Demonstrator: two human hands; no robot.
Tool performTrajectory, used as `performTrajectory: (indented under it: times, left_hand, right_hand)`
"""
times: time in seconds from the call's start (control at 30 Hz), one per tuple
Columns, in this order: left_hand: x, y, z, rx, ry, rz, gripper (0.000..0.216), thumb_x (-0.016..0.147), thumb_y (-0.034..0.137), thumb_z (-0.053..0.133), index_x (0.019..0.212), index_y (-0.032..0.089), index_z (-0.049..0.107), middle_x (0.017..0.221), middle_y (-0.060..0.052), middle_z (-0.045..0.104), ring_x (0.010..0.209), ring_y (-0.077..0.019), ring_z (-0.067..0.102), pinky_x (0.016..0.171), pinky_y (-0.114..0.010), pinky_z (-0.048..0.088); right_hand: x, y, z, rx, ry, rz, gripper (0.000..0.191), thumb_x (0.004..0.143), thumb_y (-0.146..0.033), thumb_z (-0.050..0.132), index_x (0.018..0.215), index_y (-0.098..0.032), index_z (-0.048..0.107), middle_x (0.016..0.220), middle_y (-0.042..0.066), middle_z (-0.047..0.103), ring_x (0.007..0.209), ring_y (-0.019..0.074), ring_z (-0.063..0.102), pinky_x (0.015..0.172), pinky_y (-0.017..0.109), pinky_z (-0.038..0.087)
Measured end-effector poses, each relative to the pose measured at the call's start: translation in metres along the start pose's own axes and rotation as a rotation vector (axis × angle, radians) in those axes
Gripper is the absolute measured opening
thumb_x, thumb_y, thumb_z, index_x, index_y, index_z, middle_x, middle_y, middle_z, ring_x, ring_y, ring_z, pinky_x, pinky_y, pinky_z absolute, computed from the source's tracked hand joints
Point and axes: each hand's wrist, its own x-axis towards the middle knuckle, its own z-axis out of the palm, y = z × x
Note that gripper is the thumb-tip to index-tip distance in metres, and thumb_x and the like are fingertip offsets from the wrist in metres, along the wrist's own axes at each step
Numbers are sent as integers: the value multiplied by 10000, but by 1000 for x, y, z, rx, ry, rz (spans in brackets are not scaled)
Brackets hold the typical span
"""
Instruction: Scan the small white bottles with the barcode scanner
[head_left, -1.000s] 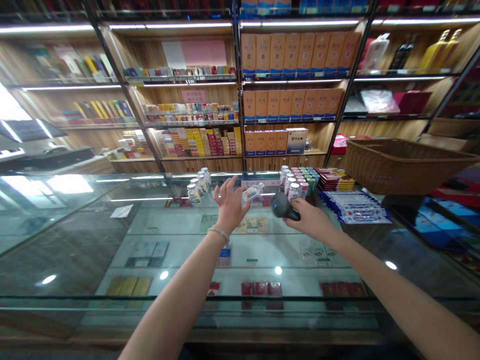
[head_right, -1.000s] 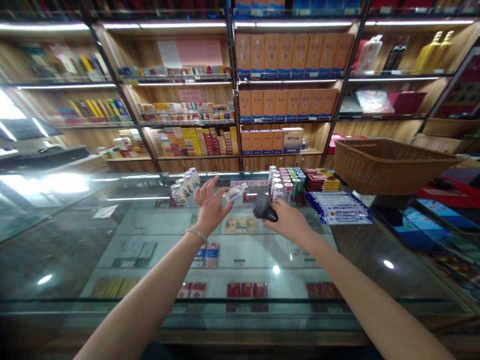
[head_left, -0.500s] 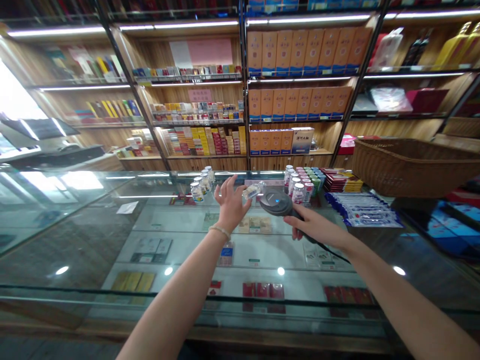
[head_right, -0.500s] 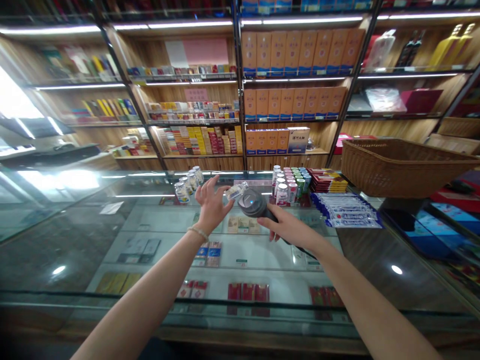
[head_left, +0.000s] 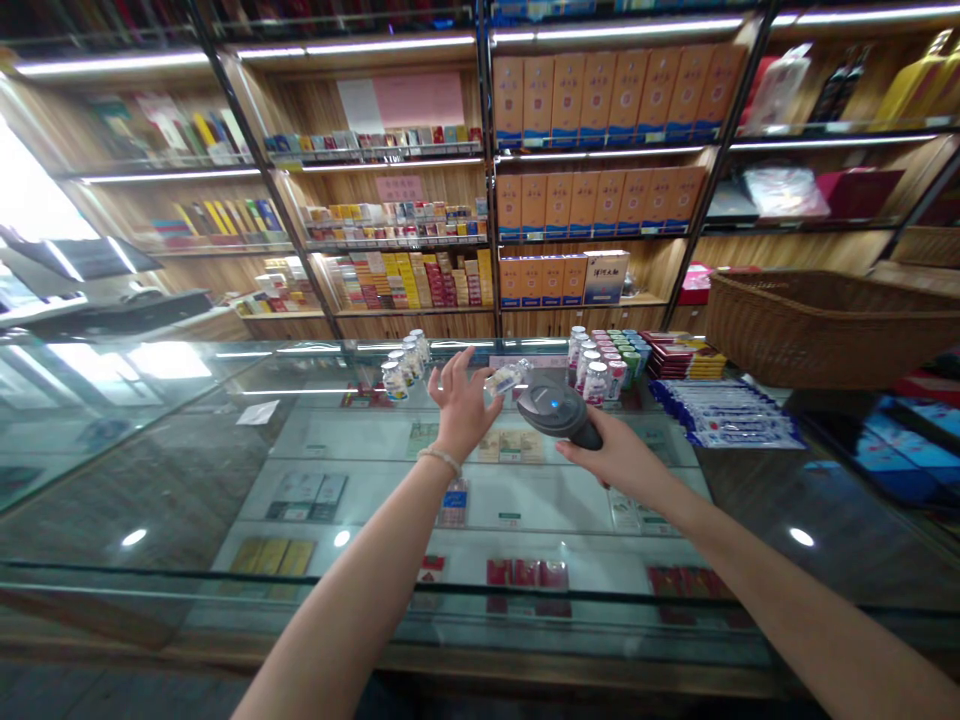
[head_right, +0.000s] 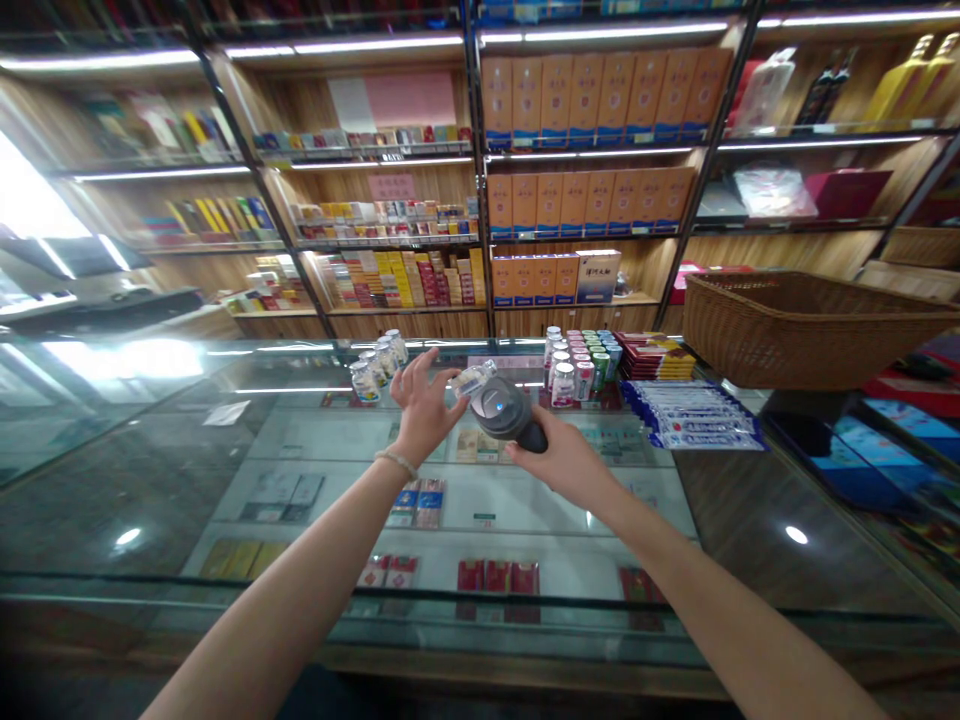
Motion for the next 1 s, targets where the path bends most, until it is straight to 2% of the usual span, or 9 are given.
performTrajectory:
  times: [0.23, 0.4, 0.47, 0.57, 0.73, 0.87, 1.0]
  left_hand:
    - [0, 0, 1, 1, 0, -1, 359, 819, 323, 733, 1172, 272, 689, 1583, -125, 459, 1476, -348, 374, 1228, -589, 154]
    - [0, 1, 1, -6, 2, -22, 351, 787, 280, 735, 1137, 264, 708, 1562, -132, 477, 1461, -350, 402, 1229, -581, 157]
    - [1, 2, 1, -4, -3, -28, 352, 783, 276, 739, 1134, 261, 713, 1554, -137, 484, 1457, -354, 408, 1225, -585, 160]
    - [1, 2, 1, 1, -10, -26, 351, 798, 291, 734, 1147, 259, 712, 1555, -138, 484, 1460, -352, 405, 1222, -590, 160]
    - [1, 1, 1, 7, -16, -16, 350, 811, 300, 738, 1157, 257, 708, 1570, -137, 470, 1470, -346, 391, 1230, -588, 151]
    - [1, 1, 0, -6, -14, -8, 339, 828, 319, 736, 1160, 262, 701, 1579, -129, 463, 1473, -345, 385, 1230, -588, 155]
    - [1, 1, -1, -13, -11, -2, 335, 833, 323, 735, 1161, 262, 697, 1573, -128, 469, 1464, -349, 393, 1229, -588, 156]
  right_hand:
    - [-1, 2, 2, -42, -6, 27, 464, 783, -402, 682, 1204, -209, 644, 921, 61, 729, 671, 207, 650, 559, 296, 481]
    - [0, 7, 1, -130, 16, -37, 419, 810, -379, 673, 1196, -217, 647, 1014, 77, 756, 934, 290, 708, 753, 371, 539]
    - [1, 8, 2, -154, 20, -54, 406, 817, -369, 669, 1195, -221, 645, 1042, 81, 761, 983, 302, 705, 799, 390, 535]
    - [0, 6, 1, -141, 17, -41, 393, 837, -372, 653, 1194, -209, 637, 1051, 90, 758, 939, 285, 708, 742, 358, 532]
    - [-3, -2, -2, -98, -1, 3, 463, 840, -364, 645, 1268, -192, 602, 1009, 86, 745, 695, 203, 668, 574, 285, 472]
    - [-4, -4, -3, -98, -3, 15, 499, 834, -355, 646, 1303, -197, 578, 1009, 88, 739, 659, 189, 648, 569, 284, 464]
    - [-3, 0, -1, -107, 6, -13, 467, 842, -373, 648, 1274, -211, 571, 1022, 85, 745, 760, 226, 689, 638, 312, 498]
